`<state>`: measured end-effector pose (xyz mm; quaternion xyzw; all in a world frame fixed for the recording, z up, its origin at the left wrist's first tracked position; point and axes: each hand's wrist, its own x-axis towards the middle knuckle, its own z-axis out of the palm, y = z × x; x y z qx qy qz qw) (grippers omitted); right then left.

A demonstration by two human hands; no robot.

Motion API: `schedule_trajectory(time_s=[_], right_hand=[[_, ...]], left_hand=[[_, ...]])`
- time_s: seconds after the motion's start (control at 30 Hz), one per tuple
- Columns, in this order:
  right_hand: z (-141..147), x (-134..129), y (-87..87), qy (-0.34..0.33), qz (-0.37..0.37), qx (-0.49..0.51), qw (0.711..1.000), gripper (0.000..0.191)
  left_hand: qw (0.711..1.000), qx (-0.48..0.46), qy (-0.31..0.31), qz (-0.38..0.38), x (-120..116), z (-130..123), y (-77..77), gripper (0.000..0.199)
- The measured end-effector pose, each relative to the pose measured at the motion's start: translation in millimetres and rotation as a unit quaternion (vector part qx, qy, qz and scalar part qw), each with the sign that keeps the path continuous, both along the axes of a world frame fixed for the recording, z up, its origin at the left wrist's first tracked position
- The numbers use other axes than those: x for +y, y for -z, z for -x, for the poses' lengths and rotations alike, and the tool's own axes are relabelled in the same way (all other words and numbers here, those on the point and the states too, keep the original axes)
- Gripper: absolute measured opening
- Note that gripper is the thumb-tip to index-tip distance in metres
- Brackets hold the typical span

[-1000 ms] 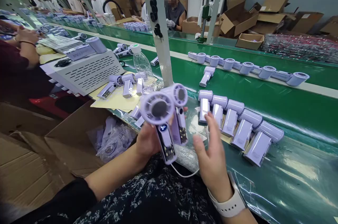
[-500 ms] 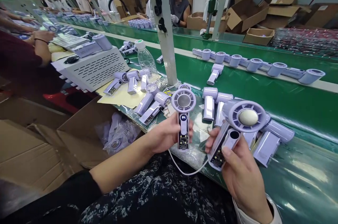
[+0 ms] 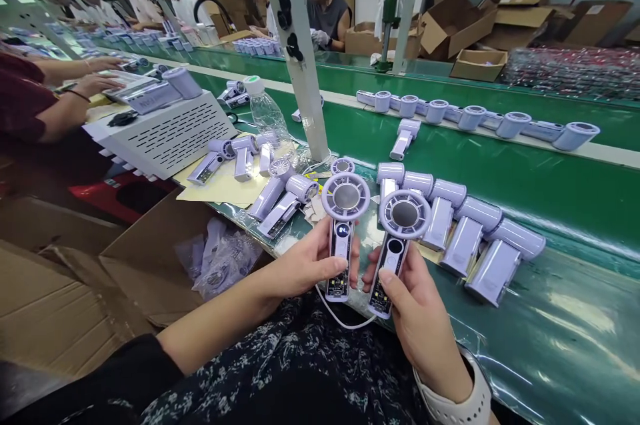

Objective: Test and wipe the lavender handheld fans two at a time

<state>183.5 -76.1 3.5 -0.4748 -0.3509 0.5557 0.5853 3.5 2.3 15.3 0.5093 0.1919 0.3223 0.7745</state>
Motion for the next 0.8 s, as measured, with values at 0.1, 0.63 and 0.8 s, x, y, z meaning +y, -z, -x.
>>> schedule_trajectory(time_s=[0.1,0.63,0.8], right_hand=[[1,-1,-0.6,-0.008,0.004,0.033,0.999,0.034],[-6,-4,-1.1,-0.01,0.001,0.059,0.998,0.024],[-5,-10,-3.8,-0.023,-0.022,0.06,0.998,0.022]], left_hand=[[1.0,0.0,0.005,0.0,-1,-2,1.9,0.048],[0.998,-0.012,-0.04,0.036,0,-8,13.0,0.048],[0.997,-0.036,-0.046,0.043,-1,-6,14.2,0.046]])
